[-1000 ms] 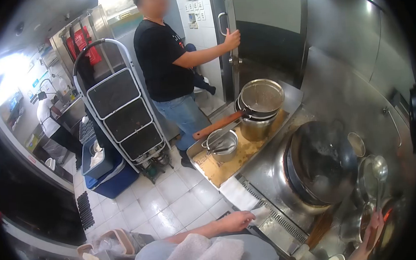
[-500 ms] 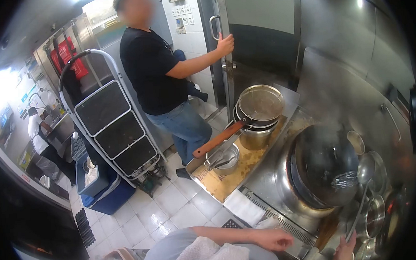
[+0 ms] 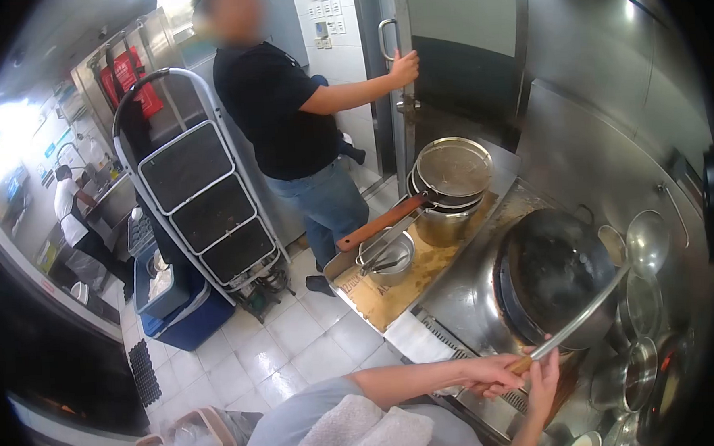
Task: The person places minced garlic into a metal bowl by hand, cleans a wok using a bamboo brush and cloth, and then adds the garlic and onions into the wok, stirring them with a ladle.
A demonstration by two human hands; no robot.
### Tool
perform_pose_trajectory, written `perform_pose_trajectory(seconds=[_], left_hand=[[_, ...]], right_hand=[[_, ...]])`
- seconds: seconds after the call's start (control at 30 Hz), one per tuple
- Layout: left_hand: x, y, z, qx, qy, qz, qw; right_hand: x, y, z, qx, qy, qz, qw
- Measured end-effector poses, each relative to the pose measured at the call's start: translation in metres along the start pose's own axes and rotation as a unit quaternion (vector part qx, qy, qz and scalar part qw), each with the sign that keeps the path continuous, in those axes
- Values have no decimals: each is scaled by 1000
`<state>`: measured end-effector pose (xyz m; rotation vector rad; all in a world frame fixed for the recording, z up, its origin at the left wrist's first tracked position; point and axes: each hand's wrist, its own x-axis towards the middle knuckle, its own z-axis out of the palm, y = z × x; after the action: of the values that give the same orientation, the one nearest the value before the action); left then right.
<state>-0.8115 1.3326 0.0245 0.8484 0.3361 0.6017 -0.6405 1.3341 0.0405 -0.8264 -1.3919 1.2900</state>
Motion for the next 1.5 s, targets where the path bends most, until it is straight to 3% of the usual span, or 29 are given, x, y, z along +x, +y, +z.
perform_pose_trajectory(seconds=[0.03,0.07,0.1,0.13,0.2,0.27,0.37,0.47,0.53,0.7,0.83,0.9,0.93,0.97,1.1,1.13,1.17,1.2,1.27,1.3,1.37,1.4,1.47,1.5], left_hand=[[-10,10,6,23,23,22,999],[-25,23,10,181,114,-15,977],[-27,-4,-15,362,196,145,900],[-30,-30,-52,520,266,294,756],[-80,-29,-75,548,385,105,735],[-132,-42,-84,604,449,32,657],[-198,-76,-80,631,499,20,593],[-239,-100,-65,621,537,-19,571],[-257,-115,-55,615,556,-29,558],[-284,-136,-48,574,558,-113,588],[-303,-147,-55,557,565,-128,594],[-310,-151,-61,554,561,-138,600],[-312,-151,-63,552,556,-148,604],[-313,-152,-66,552,552,-156,605],[-311,-154,-70,558,553,-166,596],[-310,-156,-74,554,545,-191,600],[-306,-143,-65,550,543,-202,602],[-303,-144,-65,556,542,-199,598],[-296,-152,-64,564,544,-192,590],[-293,-157,-63,566,549,-189,585],[-286,-160,-59,573,558,-176,574],[-282,-161,-57,579,559,-166,570],[-275,-168,-58,586,564,-160,559],[-269,-167,-59,583,571,-167,554]], right_hand=[[-5,-3,-9,-53,-12,36,998],[-12,-5,-23,-106,-23,72,991],[-19,-1,-42,-160,-37,107,980],[-30,24,-75,-215,-15,109,970],[-61,40,-115,-428,34,152,890],[-91,44,-136,-617,-14,195,762],[-136,74,-163,-599,-11,290,746],[-170,146,-211,-558,31,309,769],[-170,147,-208,-491,79,333,801],[-178,135,-202,-209,253,387,861],[-188,105,-200,38,383,393,835],[-196,80,-201,89,418,378,821],[-148,-13,-89,27,479,338,810],[-149,-23,-93,16,478,295,827],[-187,7,-123,19,459,107,882],[-192,21,-158,31,440,127,888],[-172,14,-180,-215,394,136,883],[-154,0,-201,-450,323,135,821],[-78,-67,-164,-415,169,89,889],[-52,-60,-176,-428,147,10,892],[3,-59,-194,-440,51,19,896],[31,-72,-190,-438,-23,105,892],[77,-80,-160,-539,-77,138,828],[103,-62,-159,-529,-109,158,826]])
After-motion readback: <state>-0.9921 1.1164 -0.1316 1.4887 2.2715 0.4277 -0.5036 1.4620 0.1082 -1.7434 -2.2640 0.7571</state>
